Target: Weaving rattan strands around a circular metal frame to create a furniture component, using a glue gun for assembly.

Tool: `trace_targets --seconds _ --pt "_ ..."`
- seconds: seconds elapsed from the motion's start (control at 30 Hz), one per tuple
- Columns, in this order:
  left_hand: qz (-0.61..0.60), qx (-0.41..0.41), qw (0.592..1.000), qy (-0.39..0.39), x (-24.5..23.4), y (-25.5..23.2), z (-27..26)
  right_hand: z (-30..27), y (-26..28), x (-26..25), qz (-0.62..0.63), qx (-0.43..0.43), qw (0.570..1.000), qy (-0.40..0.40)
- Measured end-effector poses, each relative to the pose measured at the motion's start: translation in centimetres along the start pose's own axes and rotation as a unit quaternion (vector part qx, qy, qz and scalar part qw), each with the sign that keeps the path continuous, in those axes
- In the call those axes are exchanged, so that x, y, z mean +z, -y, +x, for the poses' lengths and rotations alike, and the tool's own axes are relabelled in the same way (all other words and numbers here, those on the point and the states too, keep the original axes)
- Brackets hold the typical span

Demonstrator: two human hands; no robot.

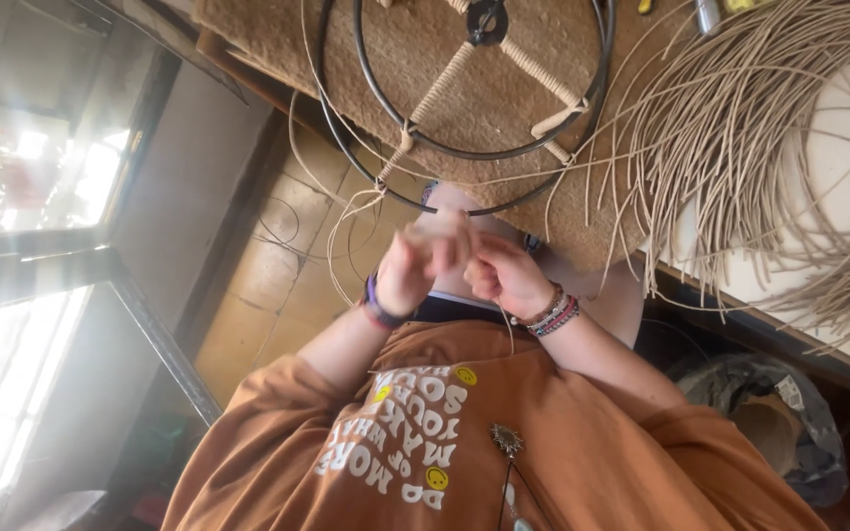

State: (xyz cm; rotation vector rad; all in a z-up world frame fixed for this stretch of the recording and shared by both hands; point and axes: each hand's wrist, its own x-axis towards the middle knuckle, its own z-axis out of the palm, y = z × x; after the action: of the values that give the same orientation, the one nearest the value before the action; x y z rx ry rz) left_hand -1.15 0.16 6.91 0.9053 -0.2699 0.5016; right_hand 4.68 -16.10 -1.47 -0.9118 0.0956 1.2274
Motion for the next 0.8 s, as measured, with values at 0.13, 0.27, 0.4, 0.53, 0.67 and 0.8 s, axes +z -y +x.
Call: trace_targets --seconds 0.13,0.27,0.4,0.53,0.67,0.8 --pt "0.035 -0.031 0.996 0.079 0.2 -1.6 -2.7 -0.7 0.7 1.4 -0.011 0.017 0.999 0.029" --pt "0.268 -0.232 0.932 -0.072 -2.4 -0.3 -5.6 -0.6 0.9 1.6 -0.118 0.016 0.993 -0.007" --pt "0.325 -0.356 0.867 -0.127 0.6 -1.3 -1.7 -2.4 3.5 5.5 -0.642 -0.045 0.761 -0.081" --pt "0.138 -0.308 0.917 -0.215 -1.2 4.4 -3.4 -4.6 5.2 5.1 -0.850 -0.122 0.503 -0.094" --pt "0.336 -0.398 0.824 -0.221 -0.8 5.1 -4.4 -3.3 6.7 4.3 -0.815 -0.312 0.462 -0.158" --pt "0.397 -0.366 0.808 -0.236 1.0 3.1 -3.6 -1.3 6.8 2.5 -0.836 -0.338 0.388 -0.187"
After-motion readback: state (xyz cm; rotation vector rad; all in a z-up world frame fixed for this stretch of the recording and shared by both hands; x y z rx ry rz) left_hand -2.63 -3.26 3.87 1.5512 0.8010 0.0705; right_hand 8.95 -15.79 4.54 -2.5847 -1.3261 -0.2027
